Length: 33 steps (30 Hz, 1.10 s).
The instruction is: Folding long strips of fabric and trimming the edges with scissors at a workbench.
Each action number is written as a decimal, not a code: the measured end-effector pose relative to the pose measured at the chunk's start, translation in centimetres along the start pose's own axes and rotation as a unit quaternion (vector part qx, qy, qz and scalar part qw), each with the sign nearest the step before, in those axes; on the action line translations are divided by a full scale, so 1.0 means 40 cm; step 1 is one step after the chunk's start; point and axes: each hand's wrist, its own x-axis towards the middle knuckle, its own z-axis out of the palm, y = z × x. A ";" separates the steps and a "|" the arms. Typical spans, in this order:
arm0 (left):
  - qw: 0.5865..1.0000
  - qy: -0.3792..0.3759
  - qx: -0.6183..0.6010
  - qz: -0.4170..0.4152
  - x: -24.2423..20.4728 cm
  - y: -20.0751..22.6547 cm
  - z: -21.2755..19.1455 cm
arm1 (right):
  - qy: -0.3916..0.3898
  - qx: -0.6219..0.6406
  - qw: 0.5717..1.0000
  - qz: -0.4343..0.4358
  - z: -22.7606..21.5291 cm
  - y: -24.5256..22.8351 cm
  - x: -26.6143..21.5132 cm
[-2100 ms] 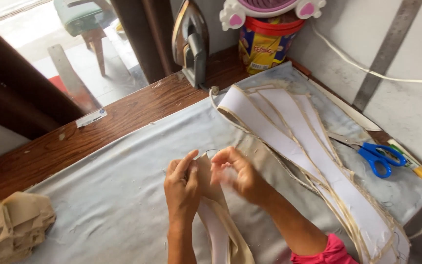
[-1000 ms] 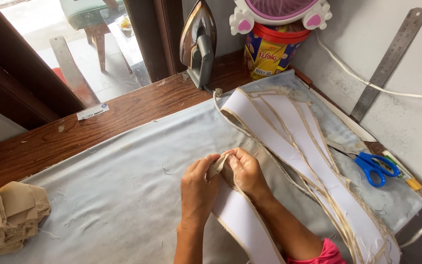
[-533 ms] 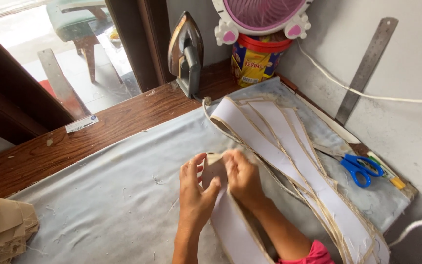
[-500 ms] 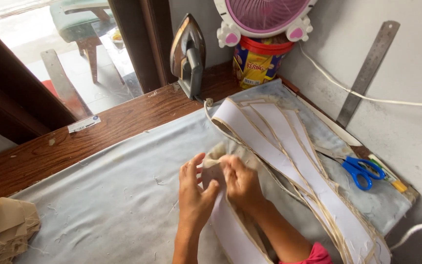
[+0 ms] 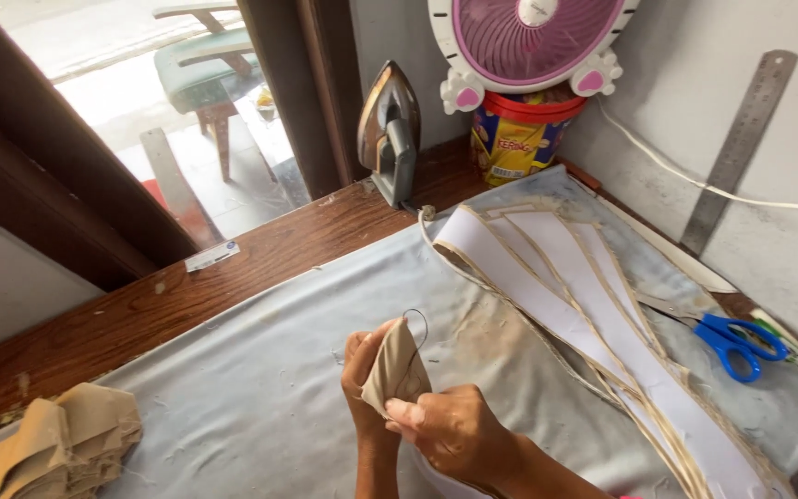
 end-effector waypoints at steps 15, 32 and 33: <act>0.953 -0.153 0.181 -0.190 0.004 0.102 0.043 | 0.098 -0.238 0.942 0.214 -0.049 0.132 -0.032; 0.843 -0.125 -0.368 -0.372 -0.041 0.075 0.066 | 0.065 -0.045 0.895 0.439 -0.080 0.154 -0.023; 0.802 -0.153 -0.457 -0.352 -0.054 0.056 0.074 | 0.071 -0.025 0.876 0.476 -0.083 0.151 -0.012</act>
